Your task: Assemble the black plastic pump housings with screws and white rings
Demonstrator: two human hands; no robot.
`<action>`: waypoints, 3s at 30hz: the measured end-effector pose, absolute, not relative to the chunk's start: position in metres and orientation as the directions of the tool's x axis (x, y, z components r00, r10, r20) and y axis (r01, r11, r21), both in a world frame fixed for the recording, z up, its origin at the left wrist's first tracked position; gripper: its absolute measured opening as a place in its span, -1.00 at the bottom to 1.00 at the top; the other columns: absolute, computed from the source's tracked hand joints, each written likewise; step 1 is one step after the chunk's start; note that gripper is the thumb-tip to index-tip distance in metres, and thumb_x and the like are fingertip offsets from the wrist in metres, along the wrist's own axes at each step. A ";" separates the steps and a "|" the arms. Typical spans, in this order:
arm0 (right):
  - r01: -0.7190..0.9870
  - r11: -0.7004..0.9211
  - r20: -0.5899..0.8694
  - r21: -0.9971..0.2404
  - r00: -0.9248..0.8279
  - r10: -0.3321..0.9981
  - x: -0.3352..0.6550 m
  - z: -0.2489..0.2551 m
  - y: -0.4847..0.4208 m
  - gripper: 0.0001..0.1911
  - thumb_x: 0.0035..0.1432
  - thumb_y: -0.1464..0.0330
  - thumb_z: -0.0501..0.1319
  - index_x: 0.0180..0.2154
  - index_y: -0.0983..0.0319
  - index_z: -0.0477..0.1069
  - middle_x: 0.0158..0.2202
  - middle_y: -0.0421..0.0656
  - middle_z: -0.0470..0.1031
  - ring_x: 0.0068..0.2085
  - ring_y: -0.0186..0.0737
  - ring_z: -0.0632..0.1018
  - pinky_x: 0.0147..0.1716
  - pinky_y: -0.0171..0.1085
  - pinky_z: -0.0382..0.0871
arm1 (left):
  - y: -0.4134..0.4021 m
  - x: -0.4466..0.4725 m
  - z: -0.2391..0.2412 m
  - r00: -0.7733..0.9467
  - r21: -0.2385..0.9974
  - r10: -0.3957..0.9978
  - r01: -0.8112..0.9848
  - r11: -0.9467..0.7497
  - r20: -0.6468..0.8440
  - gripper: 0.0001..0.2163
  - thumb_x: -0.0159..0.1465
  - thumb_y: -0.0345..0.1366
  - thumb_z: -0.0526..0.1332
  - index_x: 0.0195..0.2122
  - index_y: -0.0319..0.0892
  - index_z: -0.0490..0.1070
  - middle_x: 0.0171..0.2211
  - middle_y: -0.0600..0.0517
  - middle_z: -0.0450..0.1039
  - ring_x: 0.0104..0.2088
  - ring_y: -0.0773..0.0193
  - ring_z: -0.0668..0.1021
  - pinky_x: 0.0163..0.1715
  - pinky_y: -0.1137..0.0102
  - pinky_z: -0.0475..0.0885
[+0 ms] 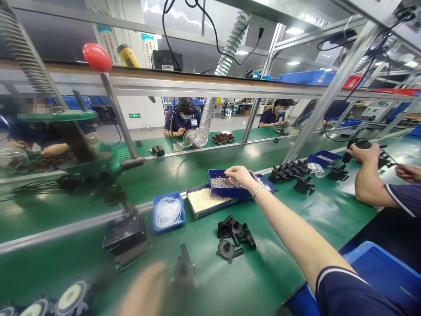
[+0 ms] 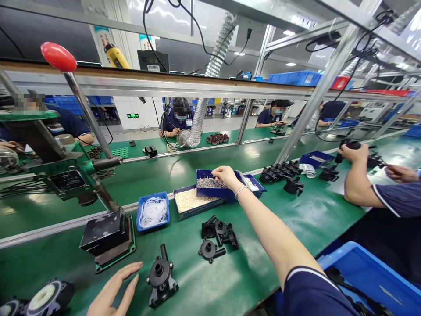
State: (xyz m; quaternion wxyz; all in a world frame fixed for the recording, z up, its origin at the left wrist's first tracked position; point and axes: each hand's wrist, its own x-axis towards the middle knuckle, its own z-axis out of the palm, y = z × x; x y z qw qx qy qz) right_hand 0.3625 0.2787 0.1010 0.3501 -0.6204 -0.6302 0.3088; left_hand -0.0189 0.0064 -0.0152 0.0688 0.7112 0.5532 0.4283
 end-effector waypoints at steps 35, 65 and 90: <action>-0.378 -0.375 -0.092 -0.846 -0.590 0.802 0.193 0.060 0.048 -0.68 0.06 0.30 0.46 -0.25 0.26 0.38 -0.57 -0.28 0.45 -0.58 -0.40 0.45 -0.57 -0.44 0.29 | 0.006 0.032 0.058 -0.085 0.977 0.974 0.005 -0.212 0.212 -0.86 0.15 -0.23 0.39 -0.50 -0.14 0.56 -0.46 0.04 0.45 -0.38 0.27 0.53 -0.34 0.42 0.45; 0.335 0.424 0.211 -0.842 -0.518 0.829 0.237 0.050 0.051 -0.93 0.27 0.45 0.23 -0.25 0.17 0.47 -0.27 -0.21 0.53 -0.22 -0.25 0.53 -0.19 -0.28 0.38 | 0.044 0.012 0.021 0.310 0.544 0.913 0.734 -0.407 0.265 -0.85 0.34 -0.43 0.15 -0.21 -0.15 0.52 -0.28 -0.01 0.60 -0.25 0.14 0.62 -0.22 0.30 0.49; 0.343 0.795 0.280 -0.500 -0.805 0.523 0.222 0.055 0.036 -0.80 0.39 0.49 0.05 -0.01 0.26 0.35 -0.10 -0.03 0.44 -0.04 -0.15 0.47 -0.03 -0.16 0.47 | 0.011 0.005 0.012 0.385 0.673 0.910 0.634 -0.381 0.152 -0.53 0.33 -0.52 -0.08 0.25 -0.18 0.17 0.23 -0.12 0.30 0.18 0.15 0.44 0.19 0.18 0.41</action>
